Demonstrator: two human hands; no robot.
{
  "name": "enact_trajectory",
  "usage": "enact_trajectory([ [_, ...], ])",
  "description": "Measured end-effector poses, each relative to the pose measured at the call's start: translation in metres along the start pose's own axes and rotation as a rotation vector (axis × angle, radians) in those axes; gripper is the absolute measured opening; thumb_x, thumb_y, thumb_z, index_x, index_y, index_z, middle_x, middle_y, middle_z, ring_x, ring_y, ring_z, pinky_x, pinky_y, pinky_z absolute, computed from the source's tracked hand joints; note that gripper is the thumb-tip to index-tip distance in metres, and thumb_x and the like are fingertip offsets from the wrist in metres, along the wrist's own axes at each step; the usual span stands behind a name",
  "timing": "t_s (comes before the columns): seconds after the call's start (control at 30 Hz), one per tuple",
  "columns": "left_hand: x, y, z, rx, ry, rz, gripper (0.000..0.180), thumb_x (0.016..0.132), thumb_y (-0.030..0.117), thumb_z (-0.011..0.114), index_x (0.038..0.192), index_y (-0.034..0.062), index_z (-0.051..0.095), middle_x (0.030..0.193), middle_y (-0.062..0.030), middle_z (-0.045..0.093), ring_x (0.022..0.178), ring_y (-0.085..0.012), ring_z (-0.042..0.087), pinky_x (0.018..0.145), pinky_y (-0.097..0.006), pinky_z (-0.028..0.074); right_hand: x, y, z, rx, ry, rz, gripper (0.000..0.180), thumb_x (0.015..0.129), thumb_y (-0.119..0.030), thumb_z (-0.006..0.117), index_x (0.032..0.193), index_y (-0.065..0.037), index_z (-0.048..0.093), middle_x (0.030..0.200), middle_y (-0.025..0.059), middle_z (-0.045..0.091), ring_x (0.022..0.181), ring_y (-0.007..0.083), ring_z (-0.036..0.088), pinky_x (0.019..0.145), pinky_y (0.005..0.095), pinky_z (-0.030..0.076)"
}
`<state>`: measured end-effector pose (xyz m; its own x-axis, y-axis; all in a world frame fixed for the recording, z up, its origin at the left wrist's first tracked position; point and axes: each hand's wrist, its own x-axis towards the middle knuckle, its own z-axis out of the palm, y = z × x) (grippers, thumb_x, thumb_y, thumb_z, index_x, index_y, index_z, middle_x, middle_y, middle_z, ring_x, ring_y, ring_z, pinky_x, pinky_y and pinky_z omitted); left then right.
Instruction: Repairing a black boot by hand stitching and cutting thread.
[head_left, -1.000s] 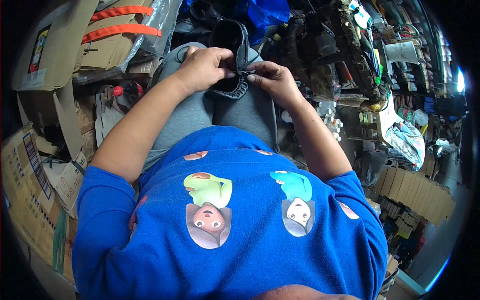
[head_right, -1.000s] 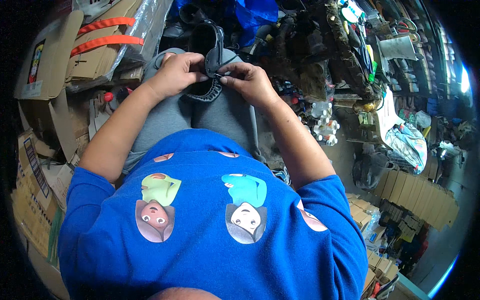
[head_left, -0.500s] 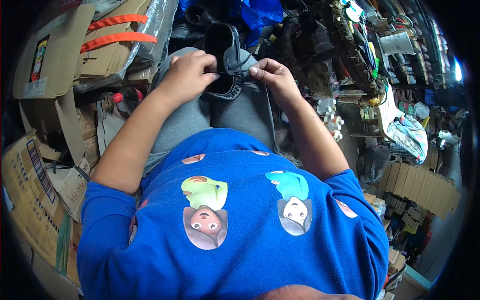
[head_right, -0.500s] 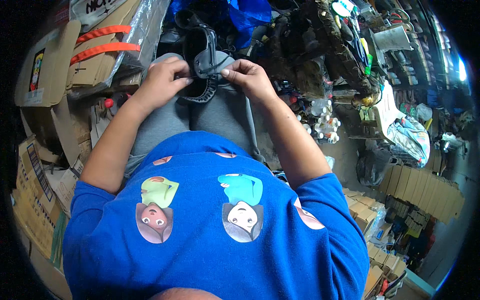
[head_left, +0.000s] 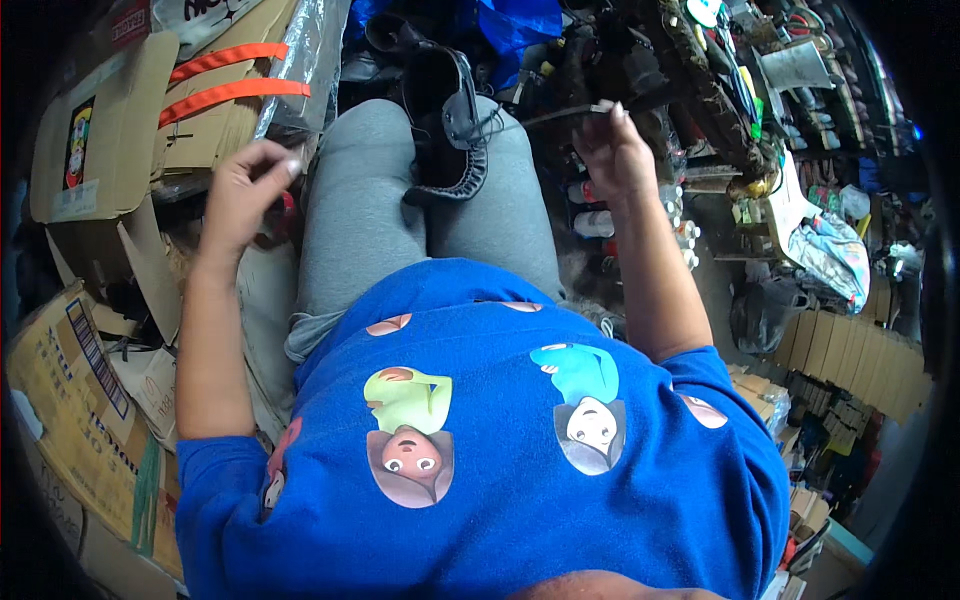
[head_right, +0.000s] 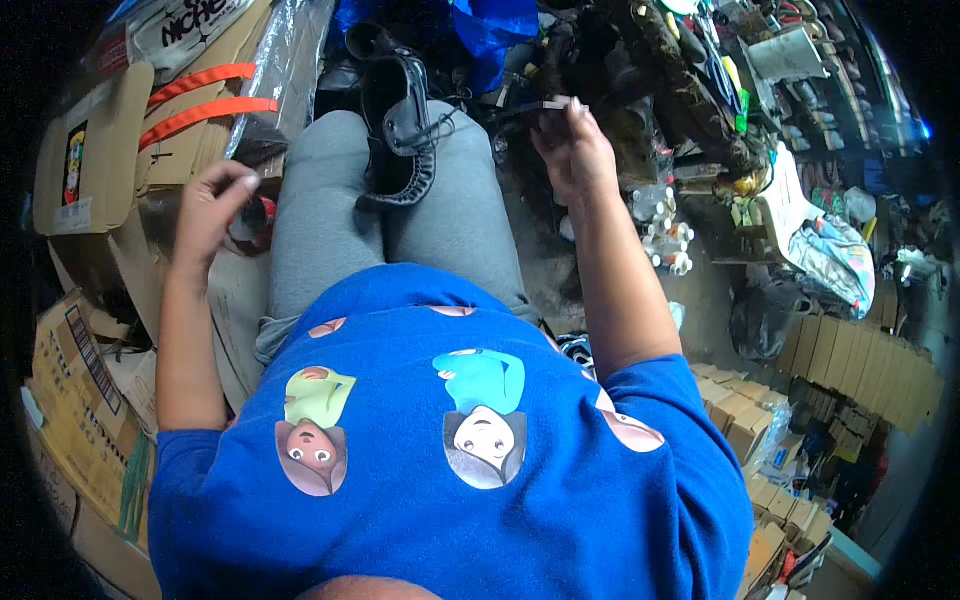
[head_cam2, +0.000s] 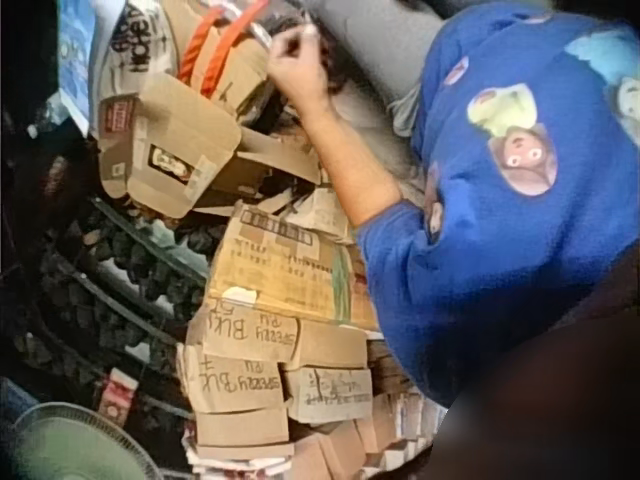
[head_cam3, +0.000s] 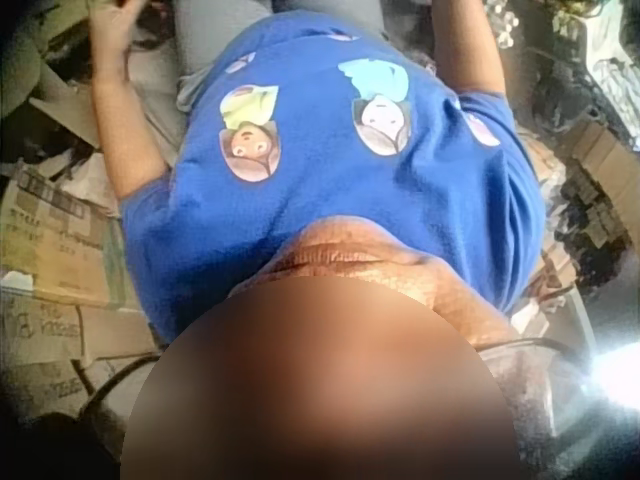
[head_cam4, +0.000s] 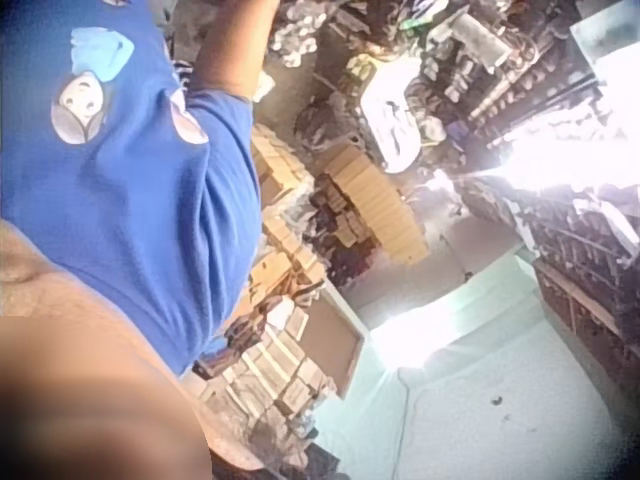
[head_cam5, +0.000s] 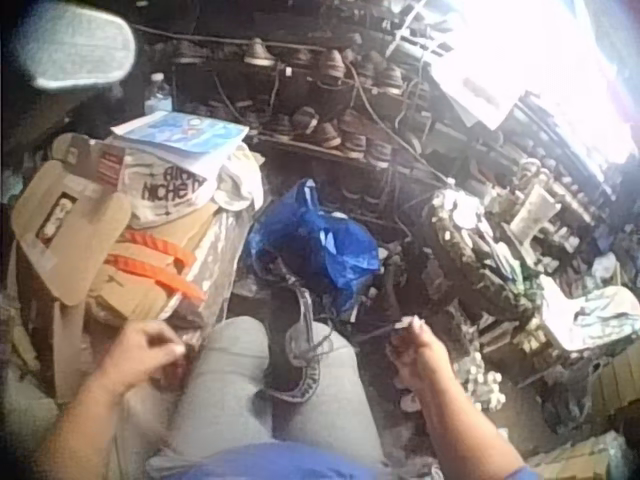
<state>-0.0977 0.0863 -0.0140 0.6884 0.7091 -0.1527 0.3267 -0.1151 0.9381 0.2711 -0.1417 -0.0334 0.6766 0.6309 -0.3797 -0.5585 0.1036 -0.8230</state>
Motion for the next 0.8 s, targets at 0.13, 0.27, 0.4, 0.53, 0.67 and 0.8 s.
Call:
enact_trajectory([
  [0.13,0.021,0.053,0.04,-0.826,-0.169,0.309,0.012,0.088,0.015,0.062,0.092,0.0037,0.061,0.087,-0.0064,0.063,0.099,-0.0213,0.06,0.095,-0.033,0.04,-0.02,-0.023,0.085,0.37,-0.418,0.042,0.022,0.096,-0.034,0.047,0.091,-0.015,0.057,0.089,0.0028,0.06,0.086,0.0169,0.056,0.092,0.0441,0.039],
  [0.27,0.032,0.068,0.059,-1.084,-0.753,0.226,0.019,0.092,0.024,0.056,0.09,0.0048,0.058,0.093,-0.0119,0.063,0.097,-0.0295,0.063,0.084,-0.04,0.048,-0.017,-0.045,0.091,0.323,-1.044,0.199,0.027,0.096,-0.036,0.047,0.093,-0.012,0.06,0.081,0.0035,0.059,0.079,0.0144,0.056,0.089,0.0383,0.041],
  [0.4,0.003,0.053,0.055,0.4,-0.066,0.343,0.024,0.088,0.025,0.059,0.084,0.0015,0.054,0.083,-0.0143,0.062,0.081,-0.0304,0.064,0.072,-0.041,0.049,-0.035,-0.024,0.055,-1.182,-0.572,-0.377,0.034,0.09,-0.034,0.06,0.108,-0.005,0.062,0.084,0.003,0.065,0.072,0.0153,0.059,0.07,0.0304,0.047],
  [0.53,-0.009,0.026,0.014,0.955,0.036,0.372,0.027,0.084,0.024,0.061,0.074,0.0009,0.052,0.072,-0.0182,0.056,0.068,-0.0382,0.056,0.062,-0.045,0.043,-0.029,-0.024,0.012,-1.909,-0.358,-0.359,0.028,0.088,-0.034,0.059,0.09,-0.006,0.062,0.079,0.0172,0.061,0.072,0.0299,0.062,0.065,0.039,0.048],
  [0.67,-0.034,-0.002,-0.021,1.012,0.089,0.394,0.015,0.084,0.014,0.063,0.074,0.0029,0.058,0.07,-0.0129,0.058,0.061,-0.0314,0.055,0.056,-0.041,0.042,-0.011,-0.018,-0.045,-1.84,-0.324,-0.572,0.03,0.089,-0.03,0.056,0.078,-0.003,0.05,0.072,0.018,0.055,0.071,0.0383,0.055,0.063,0.0447,0.042],
  [0.8,-0.055,-0.011,-0.062,-0.012,0.194,-0.168,0.024,0.089,0.015,0.06,0.111,0.004,0.063,0.089,-0.0002,0.06,0.074,-0.0104,0.054,0.072,-0.029,0.046,0.009,-0.003,-0.068,-0.955,-0.105,0.098,0.028,0.089,-0.034,0.058,0.1,-0.008,0.063,0.065,0.0005,0.05,0.055,0.0149,0.049,0.053,0.027,0.04],
])
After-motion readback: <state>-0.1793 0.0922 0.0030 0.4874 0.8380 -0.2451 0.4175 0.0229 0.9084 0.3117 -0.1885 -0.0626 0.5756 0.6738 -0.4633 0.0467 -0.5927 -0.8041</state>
